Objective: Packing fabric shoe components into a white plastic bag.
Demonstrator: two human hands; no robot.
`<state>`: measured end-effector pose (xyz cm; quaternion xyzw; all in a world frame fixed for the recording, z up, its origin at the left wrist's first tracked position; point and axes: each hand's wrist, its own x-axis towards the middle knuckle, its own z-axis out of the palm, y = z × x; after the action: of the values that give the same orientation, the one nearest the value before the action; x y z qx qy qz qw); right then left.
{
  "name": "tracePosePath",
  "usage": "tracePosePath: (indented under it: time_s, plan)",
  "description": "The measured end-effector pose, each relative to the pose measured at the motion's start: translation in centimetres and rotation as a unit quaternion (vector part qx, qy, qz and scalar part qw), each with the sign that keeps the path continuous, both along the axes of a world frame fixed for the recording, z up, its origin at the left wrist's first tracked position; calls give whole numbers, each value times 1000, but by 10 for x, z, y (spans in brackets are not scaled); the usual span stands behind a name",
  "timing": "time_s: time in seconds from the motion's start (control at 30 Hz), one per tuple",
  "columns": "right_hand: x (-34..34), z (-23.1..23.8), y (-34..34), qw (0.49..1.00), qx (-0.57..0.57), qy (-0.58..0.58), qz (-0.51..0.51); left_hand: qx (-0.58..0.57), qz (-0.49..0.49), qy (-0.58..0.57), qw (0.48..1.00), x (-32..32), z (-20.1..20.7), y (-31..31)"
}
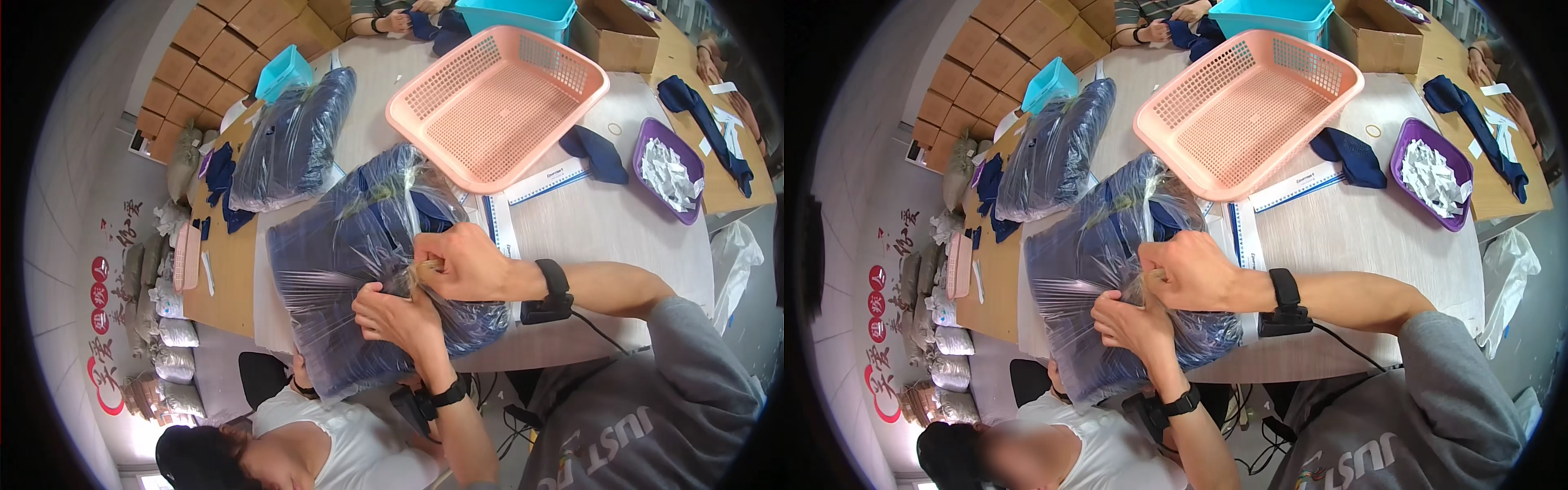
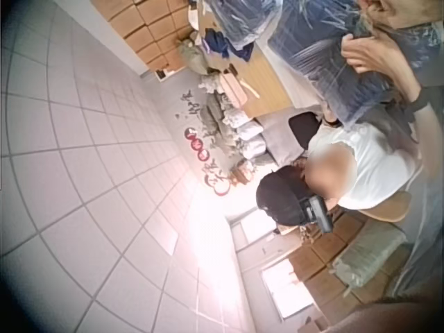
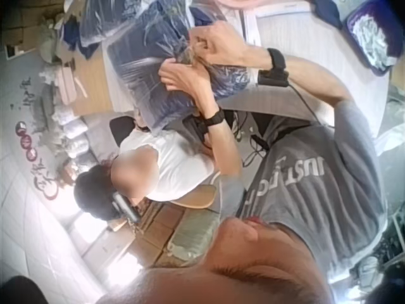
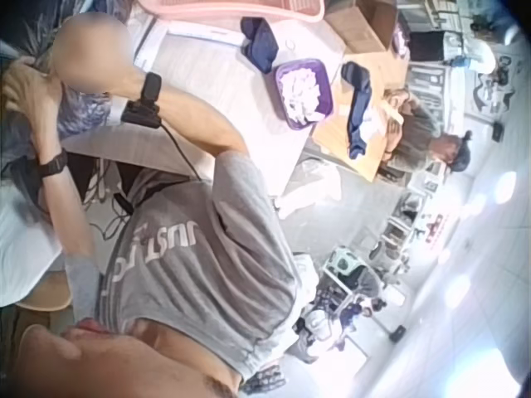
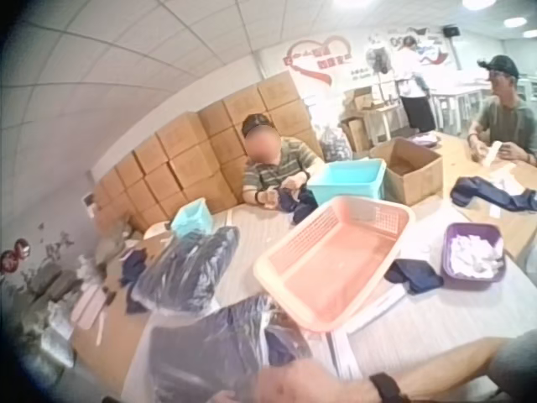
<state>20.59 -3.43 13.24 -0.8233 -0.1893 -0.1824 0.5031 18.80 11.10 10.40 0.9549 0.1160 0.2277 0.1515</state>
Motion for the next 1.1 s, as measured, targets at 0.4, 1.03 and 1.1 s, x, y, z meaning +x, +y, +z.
tracePosePath:
  time_s: [0.4,1.03,1.1]
  plan:
    - [-4,12,-62,969,144,200,-1,14,-5,-29,999,5,-6,12]
    - [-44,2,-56,991,54,59,110,-8,-389,47,920,54,34,-30]
    - [-48,0,-58,992,23,26,117,-5,-383,47,923,56,32,-32]
